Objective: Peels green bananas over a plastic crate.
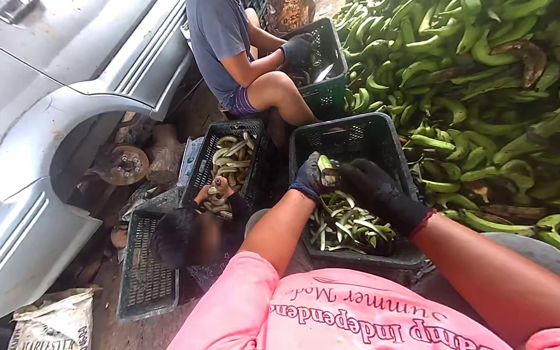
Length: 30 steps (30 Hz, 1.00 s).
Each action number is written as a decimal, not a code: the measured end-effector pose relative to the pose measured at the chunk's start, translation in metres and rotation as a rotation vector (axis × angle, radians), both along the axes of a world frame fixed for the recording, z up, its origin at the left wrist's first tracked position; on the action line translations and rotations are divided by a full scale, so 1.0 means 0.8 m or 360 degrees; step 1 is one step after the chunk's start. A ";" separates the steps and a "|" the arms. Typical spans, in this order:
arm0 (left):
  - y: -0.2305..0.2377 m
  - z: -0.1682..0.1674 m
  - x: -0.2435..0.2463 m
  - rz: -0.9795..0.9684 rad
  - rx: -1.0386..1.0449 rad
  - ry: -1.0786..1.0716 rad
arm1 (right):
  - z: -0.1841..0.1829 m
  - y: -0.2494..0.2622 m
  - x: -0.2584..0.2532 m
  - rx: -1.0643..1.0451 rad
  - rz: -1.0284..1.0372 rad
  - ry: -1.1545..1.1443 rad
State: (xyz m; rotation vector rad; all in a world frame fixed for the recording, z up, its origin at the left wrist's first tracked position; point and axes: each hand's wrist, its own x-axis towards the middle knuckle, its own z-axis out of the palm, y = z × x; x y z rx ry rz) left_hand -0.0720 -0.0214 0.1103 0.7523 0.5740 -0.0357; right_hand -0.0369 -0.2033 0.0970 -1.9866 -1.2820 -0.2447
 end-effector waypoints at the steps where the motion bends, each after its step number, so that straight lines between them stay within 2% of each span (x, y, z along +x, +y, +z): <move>1: -0.001 0.000 0.000 -0.0013 -0.0021 0.0007 | 0.002 0.000 0.003 -0.0036 0.0000 -0.0010; 4: 0.003 0.001 0.002 -0.0078 -0.0021 0.0015 | 0.006 0.004 0.001 -0.0163 -0.0017 0.0036; 7: -0.001 0.001 -0.001 -0.0226 0.0054 -0.0097 | 0.005 0.008 0.006 -0.0265 -0.0182 0.0176; 9: -0.012 0.007 -0.006 -0.0247 0.0304 -0.0072 | 0.002 0.008 0.020 -0.0434 -0.0324 0.0449; 12: -0.020 0.022 -0.013 -0.0473 0.0805 0.0146 | -0.005 0.006 0.042 -0.0652 -0.0471 0.0915; 13: -0.021 0.026 -0.016 -0.0552 0.0848 0.0160 | -0.005 0.003 0.048 -0.0692 -0.0499 0.1058; 15: -0.021 0.025 -0.017 -0.0532 0.0684 0.0170 | 0.001 -0.004 0.056 -0.0713 -0.0536 0.1222; 17: -0.010 0.015 -0.011 -0.0381 0.0427 0.0141 | 0.010 -0.010 0.055 -0.0532 -0.0493 0.1150; 20: 0.009 0.009 -0.002 -0.0166 0.0149 0.0020 | 0.021 -0.015 0.035 -0.0178 -0.0201 0.0725; 24: 0.015 0.005 0.001 -0.0186 -0.0097 -0.0081 | 0.001 -0.005 0.013 0.0056 0.0165 0.0180; 25: 0.011 0.003 0.001 -0.0171 -0.0079 -0.0029 | -0.005 -0.002 0.013 0.0057 0.0182 0.0141; 27: 0.003 -0.002 -0.001 -0.0169 0.0170 0.0059 | -0.012 0.001 0.018 -0.0036 0.0090 0.0218; 30: -0.010 -0.002 -0.011 -0.0373 0.0553 0.0027 | -0.017 0.000 0.041 -0.0355 -0.0293 0.0673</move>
